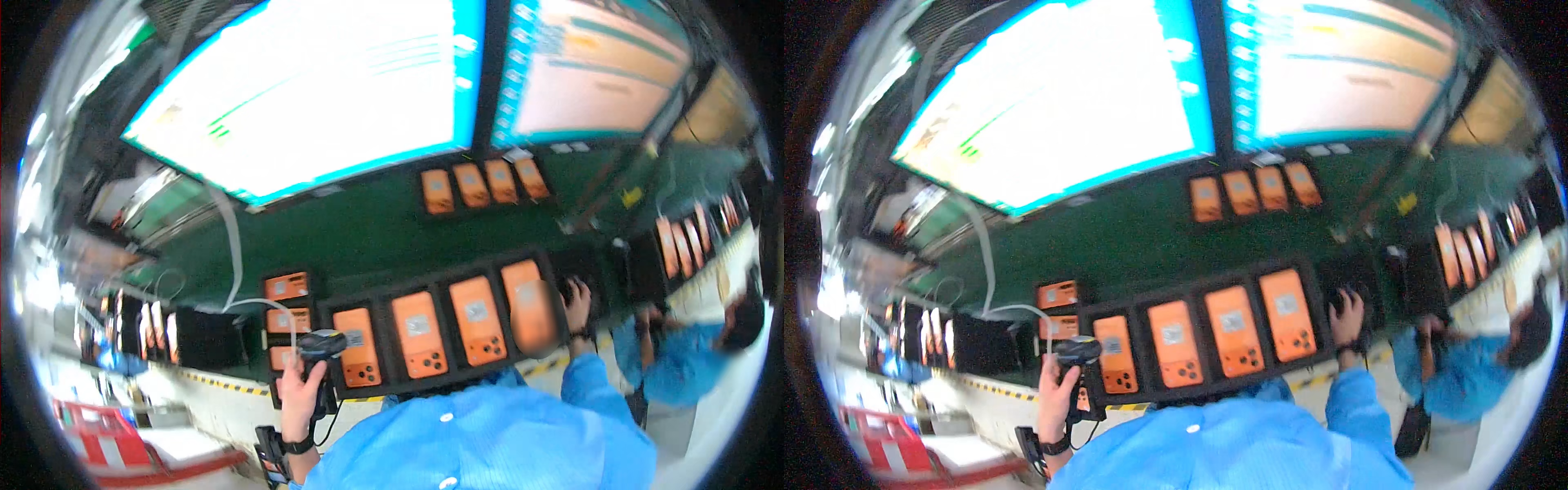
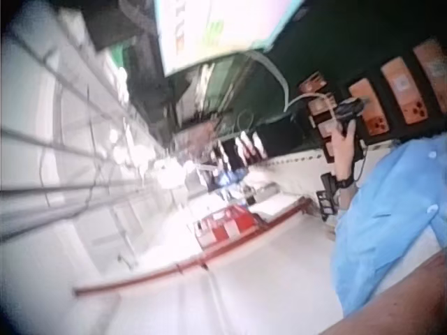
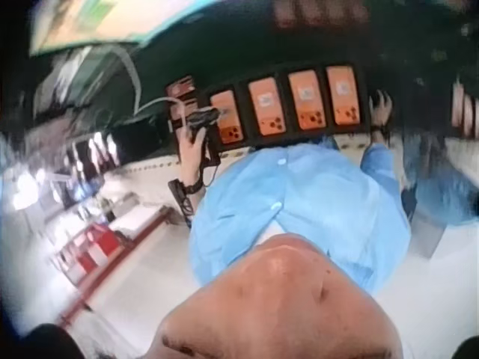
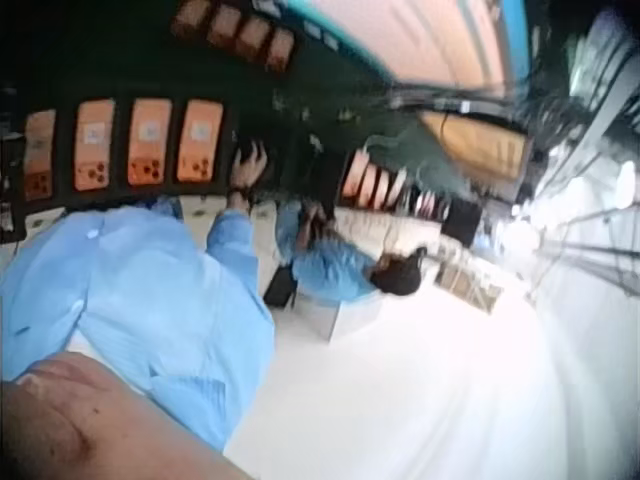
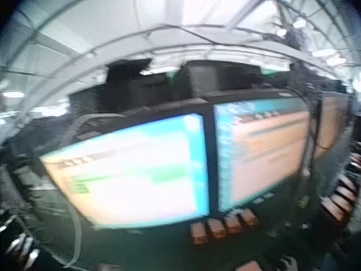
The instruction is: Connecting and testing handheld scanner devices by plugging in cables, scanning codes, and verifying data on computer monitors.
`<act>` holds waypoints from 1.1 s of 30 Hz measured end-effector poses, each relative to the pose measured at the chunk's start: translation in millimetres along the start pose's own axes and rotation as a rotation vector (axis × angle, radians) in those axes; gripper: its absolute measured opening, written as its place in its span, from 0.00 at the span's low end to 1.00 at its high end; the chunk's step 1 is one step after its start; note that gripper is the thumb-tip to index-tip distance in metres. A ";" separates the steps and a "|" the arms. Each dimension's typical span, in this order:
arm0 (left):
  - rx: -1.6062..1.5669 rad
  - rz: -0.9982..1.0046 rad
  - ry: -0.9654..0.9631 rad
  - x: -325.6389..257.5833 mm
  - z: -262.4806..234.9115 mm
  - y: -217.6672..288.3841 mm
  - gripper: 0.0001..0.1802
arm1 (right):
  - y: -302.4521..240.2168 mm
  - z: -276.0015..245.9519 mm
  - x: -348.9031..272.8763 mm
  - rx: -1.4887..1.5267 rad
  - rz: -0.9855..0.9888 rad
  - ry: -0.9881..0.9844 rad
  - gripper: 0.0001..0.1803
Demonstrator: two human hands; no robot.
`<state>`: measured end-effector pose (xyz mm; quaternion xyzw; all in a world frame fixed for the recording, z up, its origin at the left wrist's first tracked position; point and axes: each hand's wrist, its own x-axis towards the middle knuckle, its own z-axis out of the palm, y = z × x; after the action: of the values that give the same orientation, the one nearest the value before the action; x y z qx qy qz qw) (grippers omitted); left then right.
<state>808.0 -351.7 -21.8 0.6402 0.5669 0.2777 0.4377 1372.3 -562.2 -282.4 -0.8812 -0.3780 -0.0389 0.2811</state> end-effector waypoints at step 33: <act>0.143 -0.051 0.078 -16.8 -13.7 7.7 0.22 | 59.8 69.1 -16.0 -0.024 -0.111 0.256 0.24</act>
<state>796.6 -364.4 -6.3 0.6441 0.6179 0.2499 0.3754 1392.1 -569.6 -372.8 -0.8501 -0.3867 -0.1710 0.3138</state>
